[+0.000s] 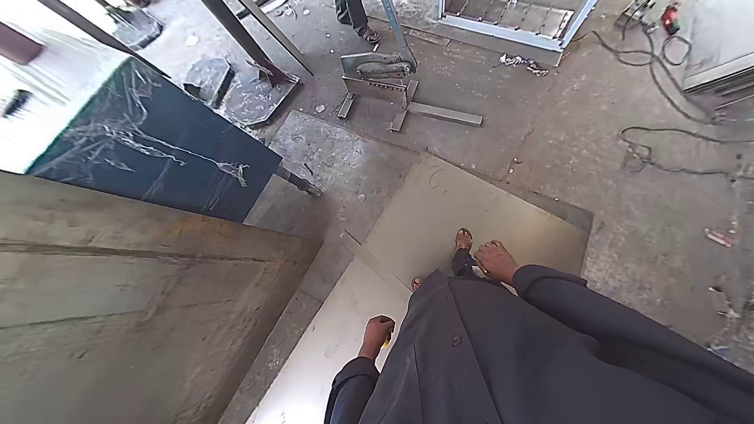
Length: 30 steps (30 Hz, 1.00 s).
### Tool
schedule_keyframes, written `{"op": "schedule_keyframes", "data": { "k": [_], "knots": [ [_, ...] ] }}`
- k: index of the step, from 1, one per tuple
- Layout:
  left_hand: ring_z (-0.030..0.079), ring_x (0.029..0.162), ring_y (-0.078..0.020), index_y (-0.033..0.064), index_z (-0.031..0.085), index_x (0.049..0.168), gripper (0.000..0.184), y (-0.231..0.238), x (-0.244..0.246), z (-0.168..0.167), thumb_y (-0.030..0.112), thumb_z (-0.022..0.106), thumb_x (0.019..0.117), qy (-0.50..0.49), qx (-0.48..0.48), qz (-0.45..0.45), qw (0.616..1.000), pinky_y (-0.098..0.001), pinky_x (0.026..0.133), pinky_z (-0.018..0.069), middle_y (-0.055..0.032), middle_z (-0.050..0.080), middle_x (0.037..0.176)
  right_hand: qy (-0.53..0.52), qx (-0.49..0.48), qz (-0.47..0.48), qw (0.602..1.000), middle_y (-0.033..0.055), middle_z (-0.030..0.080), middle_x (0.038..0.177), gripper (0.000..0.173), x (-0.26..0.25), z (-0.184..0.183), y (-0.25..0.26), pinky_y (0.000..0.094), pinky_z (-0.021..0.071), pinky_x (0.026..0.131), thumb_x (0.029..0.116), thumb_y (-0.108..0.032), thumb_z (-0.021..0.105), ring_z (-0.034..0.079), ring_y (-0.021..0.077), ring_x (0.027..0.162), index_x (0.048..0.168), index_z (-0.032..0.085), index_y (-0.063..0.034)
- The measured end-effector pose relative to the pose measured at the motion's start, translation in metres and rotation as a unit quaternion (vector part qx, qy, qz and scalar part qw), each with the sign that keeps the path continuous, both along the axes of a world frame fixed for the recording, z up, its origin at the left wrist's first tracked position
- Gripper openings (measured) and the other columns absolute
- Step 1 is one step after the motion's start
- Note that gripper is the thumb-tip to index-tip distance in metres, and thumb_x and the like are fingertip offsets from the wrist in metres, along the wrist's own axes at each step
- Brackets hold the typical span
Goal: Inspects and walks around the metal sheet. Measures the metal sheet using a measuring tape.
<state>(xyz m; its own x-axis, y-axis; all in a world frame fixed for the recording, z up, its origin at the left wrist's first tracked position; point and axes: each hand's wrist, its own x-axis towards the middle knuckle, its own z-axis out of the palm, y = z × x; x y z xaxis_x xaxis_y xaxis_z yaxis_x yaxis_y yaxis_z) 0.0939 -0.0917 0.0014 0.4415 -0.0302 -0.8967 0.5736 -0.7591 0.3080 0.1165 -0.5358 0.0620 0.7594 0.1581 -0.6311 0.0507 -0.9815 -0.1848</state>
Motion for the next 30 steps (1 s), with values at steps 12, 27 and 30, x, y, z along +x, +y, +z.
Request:
{"op": "schedule_keyframes", "data": {
  "k": [12,27,30],
  "knots": [
    [0.071,0.078,-0.0249,-0.0006,0.07,0.115,0.025,0.021,0.001,-0.031,0.019,0.064,0.1012,-0.005,0.001,0.02,1.0,-0.0472,0.079,0.0589,-0.0146,0.074,0.091,-0.303,0.299,-0.458,0.78,0.0137,0.07,0.13,0.038,0.076,0.054,-0.006,0.0433,0.045,0.113,0.1102,-0.03,0.048,0.063,0.0255,0.127,0.131,0.07,-0.008],
    [0.072,0.088,-0.0281,0.0037,0.071,0.117,0.028,0.016,-0.011,-0.051,0.026,0.059,0.1044,-0.048,0.017,-0.011,0.999,-0.051,0.086,0.0582,-0.0155,0.074,0.098,-0.011,0.396,-0.302,0.867,0.0134,0.073,0.107,0.037,0.036,0.038,0.078,0.0388,0.0505,0.093,0.1083,-0.028,0.048,0.067,0.019,0.098,0.12,0.073,-0.0039],
    [0.07,0.081,-0.0277,0.0017,0.069,0.117,0.028,0.009,-0.006,-0.035,0.023,0.055,0.1065,-0.083,0.032,-0.003,0.996,-0.0503,0.08,0.0583,-0.0161,0.072,0.093,0.007,0.37,-0.267,0.89,0.0151,0.073,0.106,0.037,0.032,0.044,0.071,0.0436,0.05,0.091,0.1071,-0.029,0.048,0.067,0.0228,0.098,0.116,0.075,-0.0042]
  ]
}}
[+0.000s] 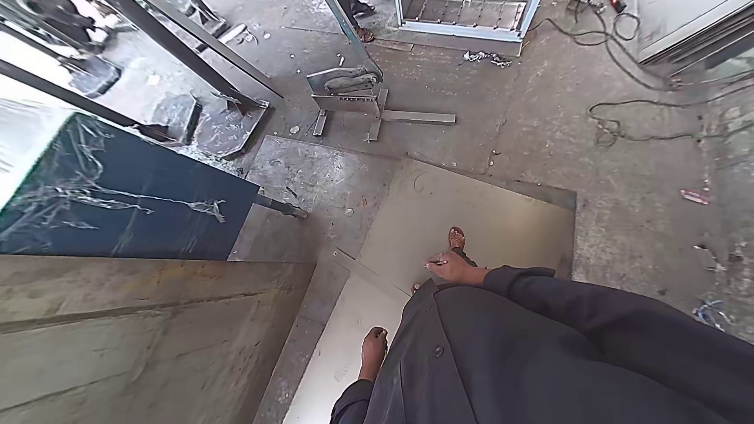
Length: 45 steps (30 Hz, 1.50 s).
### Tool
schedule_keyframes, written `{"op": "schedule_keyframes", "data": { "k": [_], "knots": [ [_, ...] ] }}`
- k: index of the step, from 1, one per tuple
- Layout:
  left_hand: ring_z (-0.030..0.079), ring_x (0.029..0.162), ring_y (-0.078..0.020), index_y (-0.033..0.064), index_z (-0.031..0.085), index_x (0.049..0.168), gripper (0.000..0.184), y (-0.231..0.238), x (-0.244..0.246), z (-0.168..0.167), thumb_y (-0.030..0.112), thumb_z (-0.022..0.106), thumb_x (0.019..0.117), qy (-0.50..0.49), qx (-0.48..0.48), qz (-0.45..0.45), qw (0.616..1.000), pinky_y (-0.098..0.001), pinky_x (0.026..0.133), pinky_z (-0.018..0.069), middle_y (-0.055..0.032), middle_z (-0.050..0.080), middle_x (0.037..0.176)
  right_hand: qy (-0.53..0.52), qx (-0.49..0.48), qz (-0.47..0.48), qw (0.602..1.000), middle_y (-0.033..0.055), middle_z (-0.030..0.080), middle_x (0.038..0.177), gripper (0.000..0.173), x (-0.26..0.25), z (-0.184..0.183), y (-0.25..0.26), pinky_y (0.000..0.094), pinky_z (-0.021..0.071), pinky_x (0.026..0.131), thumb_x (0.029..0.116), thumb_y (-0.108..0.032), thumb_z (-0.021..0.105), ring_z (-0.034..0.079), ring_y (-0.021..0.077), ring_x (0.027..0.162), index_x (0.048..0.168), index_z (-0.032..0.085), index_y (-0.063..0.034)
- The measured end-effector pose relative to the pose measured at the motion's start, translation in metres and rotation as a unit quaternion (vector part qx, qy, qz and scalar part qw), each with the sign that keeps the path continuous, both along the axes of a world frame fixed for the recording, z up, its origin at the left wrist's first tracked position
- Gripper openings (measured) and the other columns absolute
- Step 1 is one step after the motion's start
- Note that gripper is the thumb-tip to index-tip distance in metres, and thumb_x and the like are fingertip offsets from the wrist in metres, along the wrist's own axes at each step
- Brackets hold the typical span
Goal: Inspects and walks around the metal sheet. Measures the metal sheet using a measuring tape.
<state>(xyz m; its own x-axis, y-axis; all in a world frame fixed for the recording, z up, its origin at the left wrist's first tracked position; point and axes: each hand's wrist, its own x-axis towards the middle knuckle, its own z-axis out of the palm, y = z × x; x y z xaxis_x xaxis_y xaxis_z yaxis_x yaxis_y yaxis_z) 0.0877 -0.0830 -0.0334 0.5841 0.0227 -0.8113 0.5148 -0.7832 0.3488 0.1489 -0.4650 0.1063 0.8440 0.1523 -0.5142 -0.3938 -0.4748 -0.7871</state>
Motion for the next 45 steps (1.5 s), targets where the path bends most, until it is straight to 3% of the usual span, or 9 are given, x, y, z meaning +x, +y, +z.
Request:
{"op": "schedule_keyframes", "data": {
  "k": [2,4,10,14,23,27,33,38,45],
  "knots": [
    [0.07,0.085,-0.0296,0.0009,0.068,0.121,0.028,-0.014,0.013,0.032,0.022,0.053,0.1083,0.007,0.021,0.001,1.0,-0.0517,0.085,0.0563,-0.0178,0.072,0.096,0.01,-0.017,0.015,1.0,0.0168,0.072,0.106,0.038,0.003,0.006,-0.005,0.0466,0.0495,0.091,0.1077,-0.029,0.048,0.067,0.0259,0.099,0.115,0.074,-0.0032],
    [0.071,0.088,-0.0304,0.0014,0.068,0.122,0.029,-0.017,0.019,0.039,0.022,0.053,0.1086,0.005,0.03,0.0,1.0,-0.0527,0.087,0.0561,-0.0182,0.073,0.097,0.011,-0.025,0.018,0.999,0.0173,0.073,0.109,0.037,0.003,0.006,-0.006,0.0469,0.0495,0.092,0.1075,-0.029,0.048,0.067,0.0264,0.102,0.117,0.074,-0.0038],
    [0.07,0.084,-0.0281,0.0035,0.068,0.123,0.028,-0.018,0.02,0.031,0.022,0.053,0.1087,-0.007,0.014,0.004,1.0,-0.0511,0.084,0.0565,-0.0168,0.073,0.097,0.004,-0.003,0.029,1.0,0.0191,0.074,0.111,0.035,-0.003,0.006,0.001,0.0459,0.0494,0.096,0.1059,-0.025,0.052,0.069,0.0265,0.104,0.119,0.074,-0.0019],
    [0.065,0.074,-0.0226,0.0047,0.069,0.121,0.024,-0.021,0.017,0.033,0.018,0.053,0.1081,-0.008,-0.005,0.012,1.0,-0.0456,0.076,0.0554,-0.0137,0.07,0.092,0.011,-0.006,0.037,0.999,0.0191,0.073,0.11,0.035,0.001,0.011,-0.001,0.046,0.049,0.094,0.1062,-0.025,0.05,0.068,0.0266,0.102,0.121,0.073,-0.0022],
    [0.064,0.073,-0.0217,0.0049,0.07,0.12,0.024,-0.015,0.018,0.03,0.018,0.054,0.1077,0.009,-0.012,0.017,1.0,-0.0447,0.075,0.0549,-0.0127,0.07,0.09,0.016,0.001,0.041,0.999,0.022,0.071,0.106,0.037,0.005,0.009,0.003,0.0451,0.0475,0.094,0.1092,-0.025,0.048,0.066,0.028,0.1,0.117,0.072,0.0034],
    [0.071,0.088,-0.0281,0.001,0.068,0.122,0.029,-0.013,0.018,0.027,0.022,0.055,0.1076,0.036,0.008,0.006,0.999,-0.05,0.087,0.0571,-0.0171,0.073,0.098,0.009,-0.005,0.051,0.999,0.022,0.071,0.107,0.038,0.002,0.008,0.003,0.0463,0.0477,0.095,0.1092,-0.026,0.048,0.066,0.029,0.101,0.117,0.072,0.0025],
    [0.07,0.088,-0.0268,-0.0006,0.069,0.119,0.029,-0.018,0.02,0.033,0.023,0.058,0.106,0.055,0.007,0.009,0.998,-0.0476,0.087,0.0563,-0.017,0.073,0.099,0.007,-0.005,0.049,0.999,0.0213,0.072,0.115,0.037,0.002,0.0,0.005,0.048,0.0476,0.101,0.1084,-0.027,0.049,0.067,0.0304,0.109,0.122,0.072,-0.0004],
    [0.068,0.081,-0.0249,-0.001,0.071,0.11,0.036,-0.018,0.023,0.038,0.031,0.054,0.1085,0.045,-0.006,0.017,0.999,-0.0465,0.082,0.0555,-0.015,0.072,0.091,0.011,-0.006,0.041,0.999,0.0215,0.072,0.109,0.038,0.001,-0.005,0.005,0.0486,0.0475,0.097,0.1085,-0.028,0.05,0.067,0.0307,0.105,0.118,0.073,0.0005],
    [0.07,0.088,-0.0278,-0.0015,0.071,0.112,0.035,-0.017,0.028,0.049,0.029,0.054,0.1085,0.047,0.003,-0.004,0.999,-0.0488,0.088,0.0552,-0.0169,0.073,0.096,0.018,-0.004,0.039,0.999,0.0223,0.072,0.113,0.038,0.0,-0.003,0.007,0.0489,0.0472,0.1,0.1092,-0.028,0.05,0.067,0.0317,0.108,0.12,0.072,0.0007]
  ]
}}
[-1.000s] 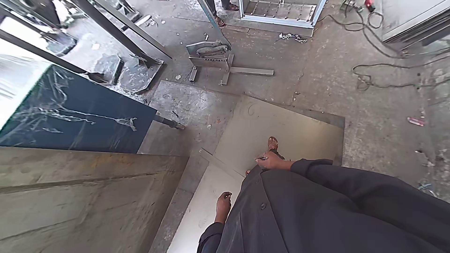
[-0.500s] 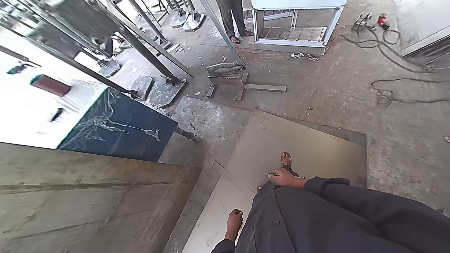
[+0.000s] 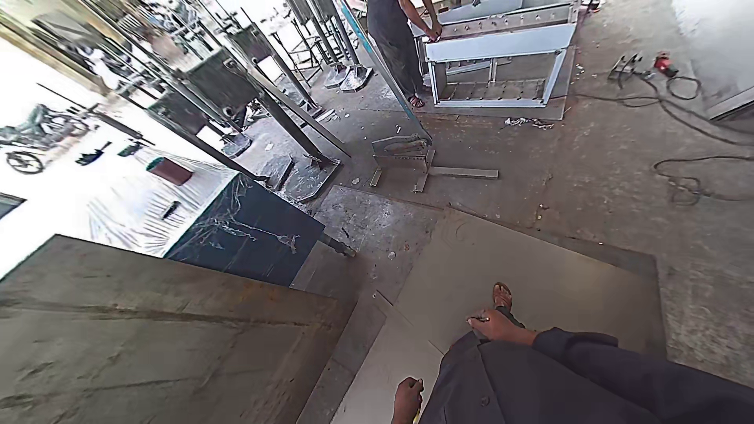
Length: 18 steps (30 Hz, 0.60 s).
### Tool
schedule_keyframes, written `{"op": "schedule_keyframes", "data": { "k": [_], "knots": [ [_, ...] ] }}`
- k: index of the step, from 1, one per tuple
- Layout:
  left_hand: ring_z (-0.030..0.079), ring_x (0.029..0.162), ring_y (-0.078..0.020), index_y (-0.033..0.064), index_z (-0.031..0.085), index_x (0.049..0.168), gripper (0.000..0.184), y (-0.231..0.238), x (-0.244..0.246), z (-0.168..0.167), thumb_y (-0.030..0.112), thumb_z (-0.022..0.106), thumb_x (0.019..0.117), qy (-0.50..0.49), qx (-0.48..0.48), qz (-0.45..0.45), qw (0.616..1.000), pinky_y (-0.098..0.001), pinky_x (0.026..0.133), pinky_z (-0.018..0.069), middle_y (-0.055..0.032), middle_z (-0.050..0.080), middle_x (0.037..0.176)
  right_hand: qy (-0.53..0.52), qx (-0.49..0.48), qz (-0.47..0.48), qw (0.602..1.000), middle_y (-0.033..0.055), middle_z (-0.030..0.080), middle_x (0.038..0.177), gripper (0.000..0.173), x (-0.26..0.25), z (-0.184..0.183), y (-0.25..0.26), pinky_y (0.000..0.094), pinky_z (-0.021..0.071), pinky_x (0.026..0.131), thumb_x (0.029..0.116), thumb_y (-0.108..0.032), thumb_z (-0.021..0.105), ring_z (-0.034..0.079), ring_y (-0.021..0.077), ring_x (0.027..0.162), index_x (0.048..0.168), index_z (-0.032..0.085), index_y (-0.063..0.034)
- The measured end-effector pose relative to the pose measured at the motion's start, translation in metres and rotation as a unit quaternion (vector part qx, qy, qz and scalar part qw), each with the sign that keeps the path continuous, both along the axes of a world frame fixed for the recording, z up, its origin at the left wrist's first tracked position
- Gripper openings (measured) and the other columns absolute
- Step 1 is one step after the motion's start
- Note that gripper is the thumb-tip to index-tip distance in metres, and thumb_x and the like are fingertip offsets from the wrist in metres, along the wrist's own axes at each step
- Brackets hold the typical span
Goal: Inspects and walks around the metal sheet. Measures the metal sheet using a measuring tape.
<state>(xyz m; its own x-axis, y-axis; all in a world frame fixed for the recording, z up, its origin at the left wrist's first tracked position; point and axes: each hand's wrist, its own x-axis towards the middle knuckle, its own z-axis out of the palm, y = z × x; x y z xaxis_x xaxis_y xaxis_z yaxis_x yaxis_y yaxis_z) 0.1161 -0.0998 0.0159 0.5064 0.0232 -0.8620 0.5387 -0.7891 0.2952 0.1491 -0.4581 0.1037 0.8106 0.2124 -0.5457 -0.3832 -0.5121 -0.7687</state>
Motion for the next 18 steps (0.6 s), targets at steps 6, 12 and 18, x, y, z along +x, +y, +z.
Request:
{"op": "schedule_keyframes", "data": {
  "k": [6,12,18],
  "knots": [
    [0.069,0.081,-0.024,0.0022,0.072,0.109,0.035,0.014,-0.007,-0.036,0.034,0.059,0.106,-0.006,-0.013,0.017,1.0,-0.0478,0.083,0.056,-0.0124,0.073,0.089,-0.023,-0.001,-0.012,1.0,0.0226,0.071,0.109,0.038,-0.001,0.005,-0.001,0.0468,0.0475,0.096,0.109,-0.027,0.049,0.066,0.0302,0.104,0.118,0.071,0.0033],
    [0.073,0.1,-0.027,0.0067,0.075,0.114,0.035,0.034,-0.017,-0.078,0.037,0.066,0.1,-0.019,0.008,-0.029,0.999,-0.0515,0.095,0.0565,-0.0127,0.076,0.104,-0.031,-0.004,-0.025,0.999,0.0235,0.07,0.119,0.04,-0.002,0.005,-0.002,0.0474,0.0466,0.103,0.1099,-0.027,0.046,0.066,0.0315,0.113,0.125,0.069,0.0024],
    [0.072,0.105,-0.0293,0.0052,0.075,0.111,0.037,0.037,-0.018,-0.071,0.04,0.064,0.1014,-0.017,0.016,-0.05,0.999,-0.0531,0.098,0.0543,-0.0148,0.075,0.108,-0.029,-0.01,-0.013,0.999,0.0221,0.07,0.122,0.039,-0.002,0.006,0.0,0.0475,0.0452,0.105,0.1095,-0.027,0.046,0.064,0.0315,0.118,0.126,0.07,-0.0003]
  ]
}}
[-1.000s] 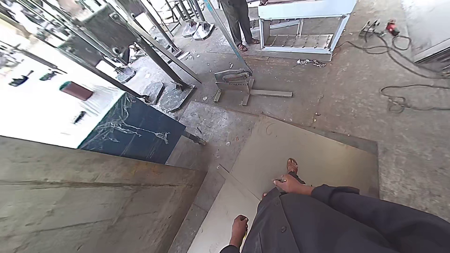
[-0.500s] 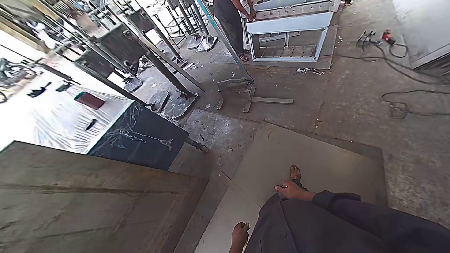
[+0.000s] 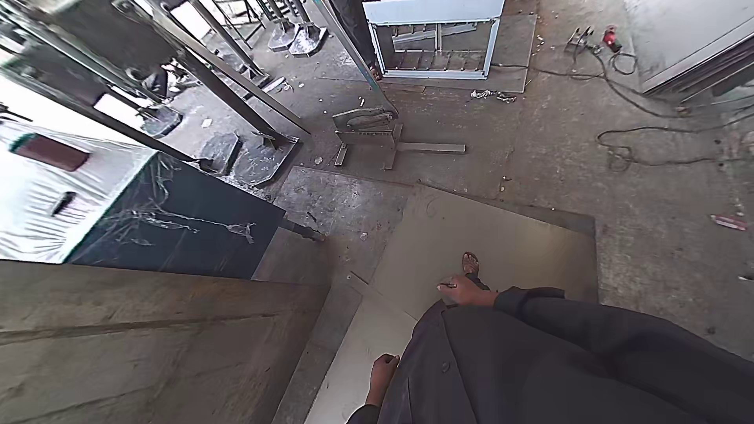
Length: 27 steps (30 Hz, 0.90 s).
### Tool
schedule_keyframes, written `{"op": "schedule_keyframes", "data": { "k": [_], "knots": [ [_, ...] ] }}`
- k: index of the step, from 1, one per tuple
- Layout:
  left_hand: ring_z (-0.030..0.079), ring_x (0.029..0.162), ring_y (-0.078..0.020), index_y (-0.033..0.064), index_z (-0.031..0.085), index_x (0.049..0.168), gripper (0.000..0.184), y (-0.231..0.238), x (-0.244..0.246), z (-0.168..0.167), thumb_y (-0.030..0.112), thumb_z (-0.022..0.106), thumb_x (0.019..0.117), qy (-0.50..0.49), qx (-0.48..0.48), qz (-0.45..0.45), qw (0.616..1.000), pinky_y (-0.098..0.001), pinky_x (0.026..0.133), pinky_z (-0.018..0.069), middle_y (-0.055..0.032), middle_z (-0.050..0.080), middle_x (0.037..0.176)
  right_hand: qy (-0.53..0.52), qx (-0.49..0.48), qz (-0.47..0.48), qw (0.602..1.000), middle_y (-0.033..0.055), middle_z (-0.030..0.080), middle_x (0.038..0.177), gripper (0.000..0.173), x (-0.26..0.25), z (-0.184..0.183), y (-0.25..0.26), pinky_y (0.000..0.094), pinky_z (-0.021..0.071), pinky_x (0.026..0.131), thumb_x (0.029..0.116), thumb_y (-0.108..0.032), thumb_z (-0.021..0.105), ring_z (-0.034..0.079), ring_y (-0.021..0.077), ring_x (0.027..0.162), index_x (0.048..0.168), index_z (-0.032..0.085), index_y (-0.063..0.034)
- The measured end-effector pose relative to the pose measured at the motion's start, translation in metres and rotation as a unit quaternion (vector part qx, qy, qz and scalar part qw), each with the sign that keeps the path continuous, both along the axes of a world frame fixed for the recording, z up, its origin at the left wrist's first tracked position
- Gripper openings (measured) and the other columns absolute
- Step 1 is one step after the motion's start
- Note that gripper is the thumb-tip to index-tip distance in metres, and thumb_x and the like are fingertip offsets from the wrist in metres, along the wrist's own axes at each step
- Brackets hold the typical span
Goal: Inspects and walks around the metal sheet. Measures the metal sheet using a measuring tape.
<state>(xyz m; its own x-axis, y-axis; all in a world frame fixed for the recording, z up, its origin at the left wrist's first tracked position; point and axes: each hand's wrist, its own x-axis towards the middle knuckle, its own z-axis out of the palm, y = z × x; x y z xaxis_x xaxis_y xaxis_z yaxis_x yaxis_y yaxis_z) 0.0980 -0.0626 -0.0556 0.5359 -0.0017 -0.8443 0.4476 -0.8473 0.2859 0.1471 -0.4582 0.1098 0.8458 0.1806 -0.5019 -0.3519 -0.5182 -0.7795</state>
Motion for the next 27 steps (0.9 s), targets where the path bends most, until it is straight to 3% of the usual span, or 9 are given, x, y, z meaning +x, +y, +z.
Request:
{"op": "schedule_keyframes", "data": {
  "k": [10,19,27],
  "knots": [
    [0.072,0.104,-0.0284,0.0059,0.076,0.109,0.038,-0.003,0.0,0.003,0.041,0.063,0.1017,-0.001,-0.001,0.003,1.0,-0.0529,0.097,0.0549,-0.0142,0.076,0.106,0.002,0.008,0.0,1.0,0.0231,0.069,0.124,0.04,0.001,0.002,-0.001,0.0476,0.0448,0.107,0.1098,-0.026,0.046,0.064,0.0314,0.12,0.126,0.069,0.0015],
    [0.073,0.099,-0.0273,0.0092,0.077,0.106,0.031,-0.015,-0.002,0.008,0.038,0.067,0.0985,0.0,0.0,0.026,1.0,-0.054,0.093,0.0566,-0.0118,0.076,0.101,0.009,0.005,-0.011,1.0,0.0223,0.071,0.117,0.038,-0.002,-0.003,-0.005,0.0473,0.0467,0.102,0.1091,-0.025,0.047,0.066,0.0304,0.112,0.123,0.07,0.0016],
    [0.073,0.084,-0.0282,0.0041,0.075,0.101,0.032,-0.022,0.0,0.018,0.035,0.065,0.1002,-0.002,0.007,0.074,0.997,-0.0533,0.083,0.0583,-0.0134,0.075,0.09,0.008,0.007,-0.01,1.0,0.0222,0.07,0.123,0.039,-0.005,-0.002,-0.008,0.0466,0.0455,0.105,0.1095,-0.025,0.047,0.065,0.0305,0.118,0.128,0.069,0.0007]
  ]
}}
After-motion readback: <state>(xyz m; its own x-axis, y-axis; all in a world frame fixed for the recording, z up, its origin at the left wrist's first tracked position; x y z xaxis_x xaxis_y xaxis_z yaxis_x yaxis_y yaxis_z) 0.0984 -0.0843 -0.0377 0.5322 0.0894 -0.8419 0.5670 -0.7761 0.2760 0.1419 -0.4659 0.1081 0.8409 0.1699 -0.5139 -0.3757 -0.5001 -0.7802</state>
